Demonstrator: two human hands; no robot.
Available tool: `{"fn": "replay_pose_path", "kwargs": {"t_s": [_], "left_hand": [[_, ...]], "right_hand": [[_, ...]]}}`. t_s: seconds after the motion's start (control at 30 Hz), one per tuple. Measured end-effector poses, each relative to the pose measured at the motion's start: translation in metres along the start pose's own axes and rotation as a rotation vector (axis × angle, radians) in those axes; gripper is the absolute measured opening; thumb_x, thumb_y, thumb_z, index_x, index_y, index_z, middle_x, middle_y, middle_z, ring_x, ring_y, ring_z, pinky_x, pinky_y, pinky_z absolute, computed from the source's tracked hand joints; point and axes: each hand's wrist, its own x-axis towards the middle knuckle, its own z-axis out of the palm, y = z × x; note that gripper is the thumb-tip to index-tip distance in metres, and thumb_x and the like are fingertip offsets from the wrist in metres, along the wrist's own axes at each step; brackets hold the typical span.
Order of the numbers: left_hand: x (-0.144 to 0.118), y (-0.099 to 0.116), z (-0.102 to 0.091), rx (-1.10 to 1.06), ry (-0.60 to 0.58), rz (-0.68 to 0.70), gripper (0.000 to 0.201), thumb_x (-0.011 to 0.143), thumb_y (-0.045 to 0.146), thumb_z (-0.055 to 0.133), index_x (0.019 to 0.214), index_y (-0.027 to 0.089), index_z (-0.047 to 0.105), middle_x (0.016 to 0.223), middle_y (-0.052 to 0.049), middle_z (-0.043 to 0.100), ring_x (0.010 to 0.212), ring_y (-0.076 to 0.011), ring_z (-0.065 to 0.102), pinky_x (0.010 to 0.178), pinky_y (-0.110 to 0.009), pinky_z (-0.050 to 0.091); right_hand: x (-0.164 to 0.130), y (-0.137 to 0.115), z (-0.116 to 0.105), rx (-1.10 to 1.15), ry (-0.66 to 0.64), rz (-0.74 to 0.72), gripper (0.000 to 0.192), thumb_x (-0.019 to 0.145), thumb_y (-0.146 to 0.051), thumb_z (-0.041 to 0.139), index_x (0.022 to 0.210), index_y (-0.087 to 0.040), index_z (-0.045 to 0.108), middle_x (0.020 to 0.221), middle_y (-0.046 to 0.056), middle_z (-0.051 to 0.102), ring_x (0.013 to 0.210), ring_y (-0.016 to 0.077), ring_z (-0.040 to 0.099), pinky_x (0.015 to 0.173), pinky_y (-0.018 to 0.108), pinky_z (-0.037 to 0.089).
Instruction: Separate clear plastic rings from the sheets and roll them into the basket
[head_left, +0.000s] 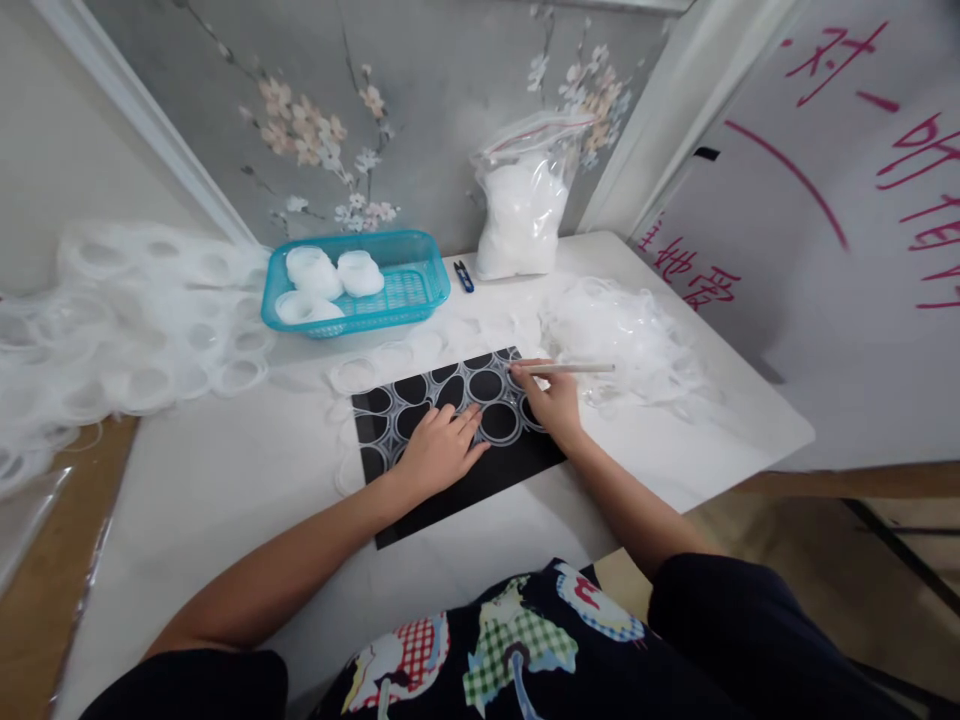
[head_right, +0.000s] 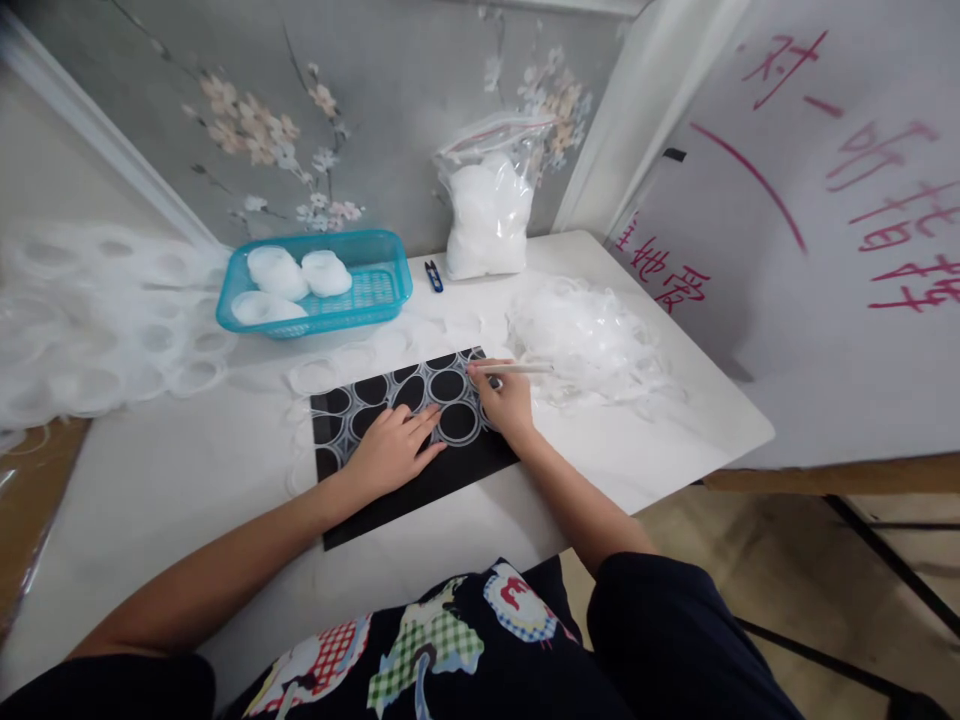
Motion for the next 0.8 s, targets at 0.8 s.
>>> {"fn": "replay_pose_path", "kwargs": {"t_s": [0.8], "left_hand": [[-0.001,0.001,0.002,0.002,0.012,-0.012,0.044,0.098,0.038,0.049,0.127,0.008,0.062,0.133,-0.009,0.061,0.097,-0.0269,0.057,0.079,-0.04,0.046]], "right_hand": [[-0.023,0.009,0.012,-0.184,-0.418,-0.205,0.015,0.091,-0.026,0.06,0.091,-0.025,0.075,0.095,0.005,0.076,0.102,0.0259,0.063,0.088,0.041,0.051]]}}
